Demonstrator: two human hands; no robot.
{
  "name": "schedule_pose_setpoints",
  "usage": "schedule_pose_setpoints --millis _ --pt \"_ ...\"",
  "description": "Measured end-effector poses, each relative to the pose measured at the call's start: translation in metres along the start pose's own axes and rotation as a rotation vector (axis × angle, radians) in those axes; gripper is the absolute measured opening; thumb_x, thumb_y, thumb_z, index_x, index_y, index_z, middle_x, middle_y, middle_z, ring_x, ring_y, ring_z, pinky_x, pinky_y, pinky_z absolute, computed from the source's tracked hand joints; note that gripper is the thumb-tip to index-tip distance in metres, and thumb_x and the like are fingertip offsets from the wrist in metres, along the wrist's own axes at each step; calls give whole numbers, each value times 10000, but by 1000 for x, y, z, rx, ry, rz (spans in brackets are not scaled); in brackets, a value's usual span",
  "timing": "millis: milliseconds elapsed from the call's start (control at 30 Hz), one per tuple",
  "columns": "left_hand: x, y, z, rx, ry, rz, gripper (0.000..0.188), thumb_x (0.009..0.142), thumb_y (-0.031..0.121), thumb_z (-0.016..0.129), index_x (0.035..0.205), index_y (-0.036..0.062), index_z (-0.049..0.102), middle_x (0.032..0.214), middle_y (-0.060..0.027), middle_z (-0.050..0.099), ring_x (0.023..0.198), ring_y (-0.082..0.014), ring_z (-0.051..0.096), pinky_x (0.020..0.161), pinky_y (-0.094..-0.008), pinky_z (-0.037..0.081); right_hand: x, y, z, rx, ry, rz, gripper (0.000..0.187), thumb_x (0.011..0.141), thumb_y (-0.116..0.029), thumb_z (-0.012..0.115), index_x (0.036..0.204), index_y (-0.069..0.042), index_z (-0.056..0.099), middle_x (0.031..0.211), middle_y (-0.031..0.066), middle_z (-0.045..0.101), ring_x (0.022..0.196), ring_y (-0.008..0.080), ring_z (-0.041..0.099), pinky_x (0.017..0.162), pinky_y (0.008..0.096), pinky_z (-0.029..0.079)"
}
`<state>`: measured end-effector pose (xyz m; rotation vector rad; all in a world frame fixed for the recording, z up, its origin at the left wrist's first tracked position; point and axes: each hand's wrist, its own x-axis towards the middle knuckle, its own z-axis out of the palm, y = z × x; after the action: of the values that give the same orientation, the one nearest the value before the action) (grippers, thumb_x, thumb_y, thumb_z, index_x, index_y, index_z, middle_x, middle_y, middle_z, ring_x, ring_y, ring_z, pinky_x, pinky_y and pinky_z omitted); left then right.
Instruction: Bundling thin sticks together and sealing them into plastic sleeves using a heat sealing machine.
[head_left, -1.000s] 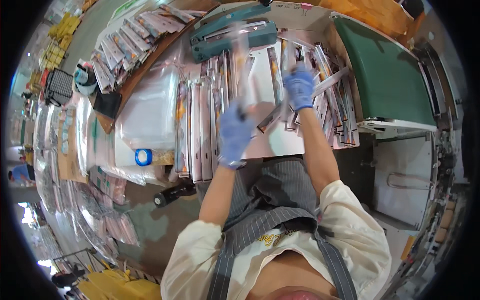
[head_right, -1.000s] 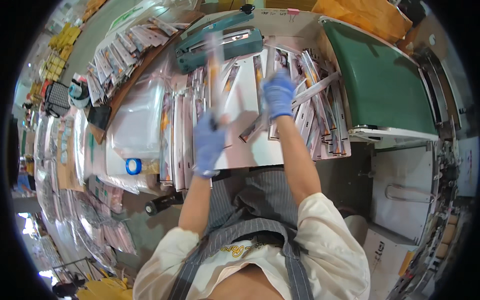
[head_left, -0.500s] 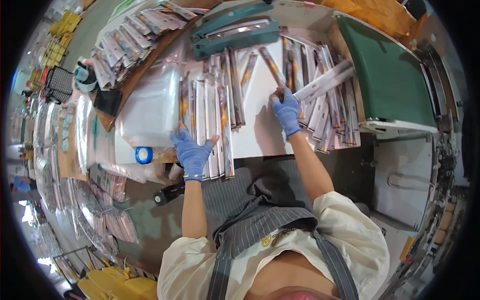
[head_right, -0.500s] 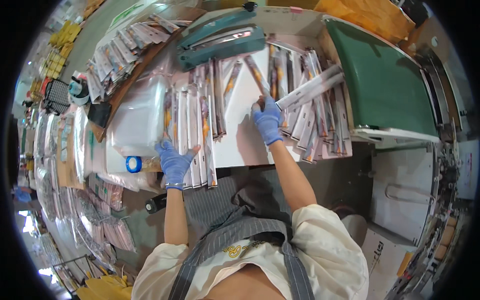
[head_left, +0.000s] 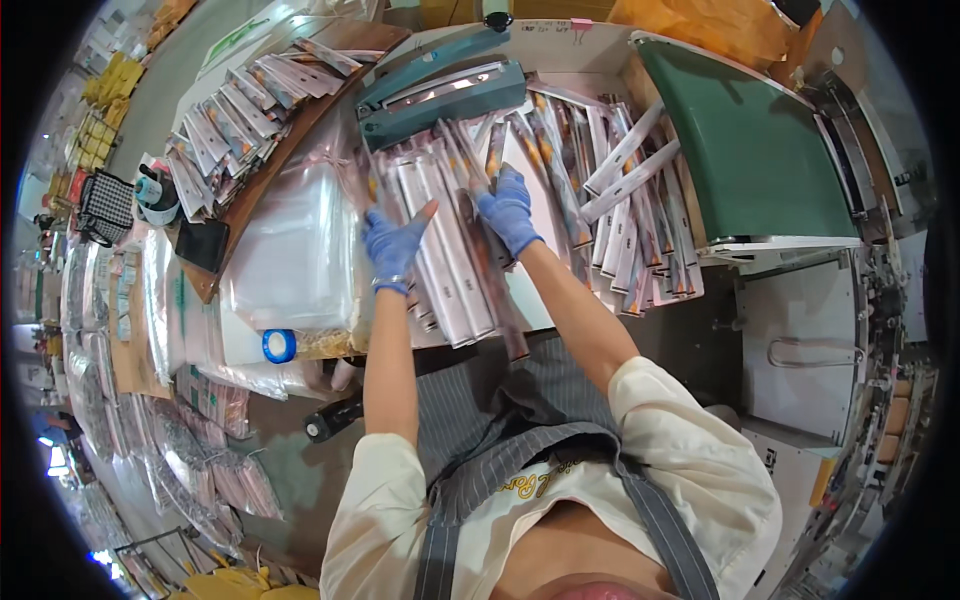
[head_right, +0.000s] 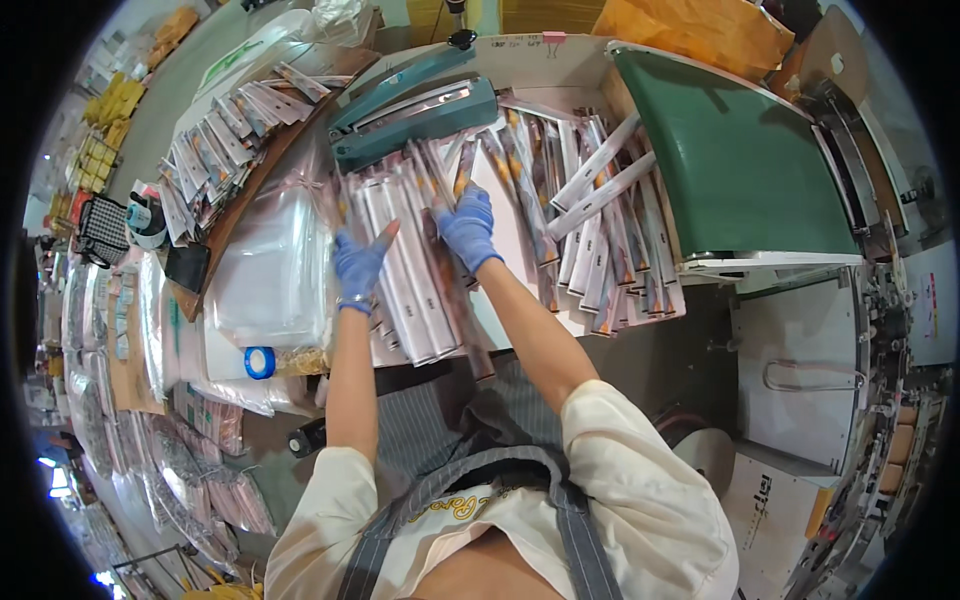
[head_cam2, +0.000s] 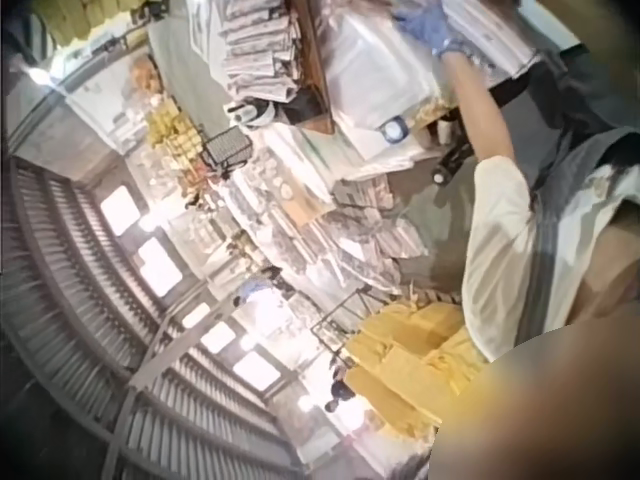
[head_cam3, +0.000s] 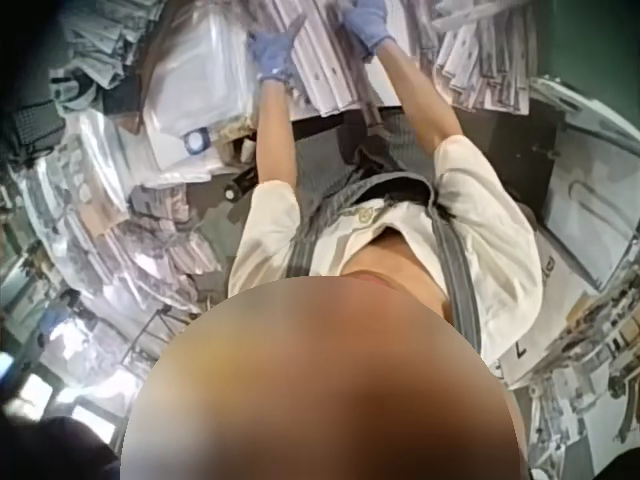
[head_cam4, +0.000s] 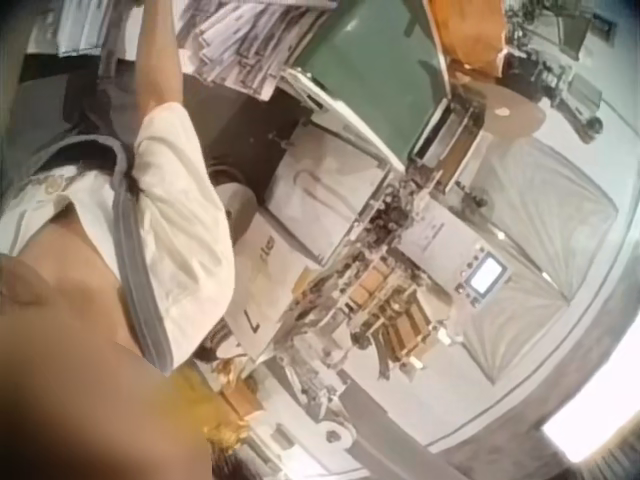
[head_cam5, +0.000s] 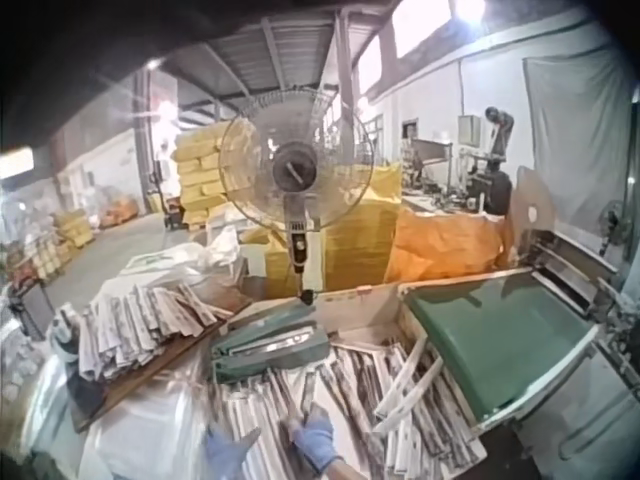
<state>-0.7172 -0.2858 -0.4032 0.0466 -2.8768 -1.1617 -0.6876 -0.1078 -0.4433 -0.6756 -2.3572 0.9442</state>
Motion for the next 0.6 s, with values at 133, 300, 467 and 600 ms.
schedule_pose_setpoints --millis 133,300,467,600 --pt "16 18 24 -116 -29 -23 1054 534 560 750 1259 -65 308 1247 -263 405 1142 -341 429 973 -367 327 16 -28 3 262 -85 301 603 706 -423 678 1006 69 500 886 189 586 794 239 580 670 341 464" --pt "-16 -3 18 -563 -256 70 876 621 378 771 1232 -83 345 1151 -198 503 1034 -279 515 885 -345 411 -19 -39 -26 1093 -650 576 392 772 -240 662 982 55 512 775 131 620 618 190 606 556 292 508" --pt "-185 -41 -39 -727 -431 21 746 687 217 744 1276 7 337 1153 -121 510 1038 -217 508 881 -337 433 -163 -37 -133 1089 -819 712 516 782 -221 657 1182 23 441 1006 94 572 871 154 573 770 269 480" --pt "-259 -57 -50 -1254 -498 -331 886 611 221 800 1294 56 261 1222 -103 427 1119 -223 448 934 -359 400 -238 -12 -148 1323 -796 716 824 722 -342 707 1333 -6 268 1250 130 432 1153 197 416 906 305 404"
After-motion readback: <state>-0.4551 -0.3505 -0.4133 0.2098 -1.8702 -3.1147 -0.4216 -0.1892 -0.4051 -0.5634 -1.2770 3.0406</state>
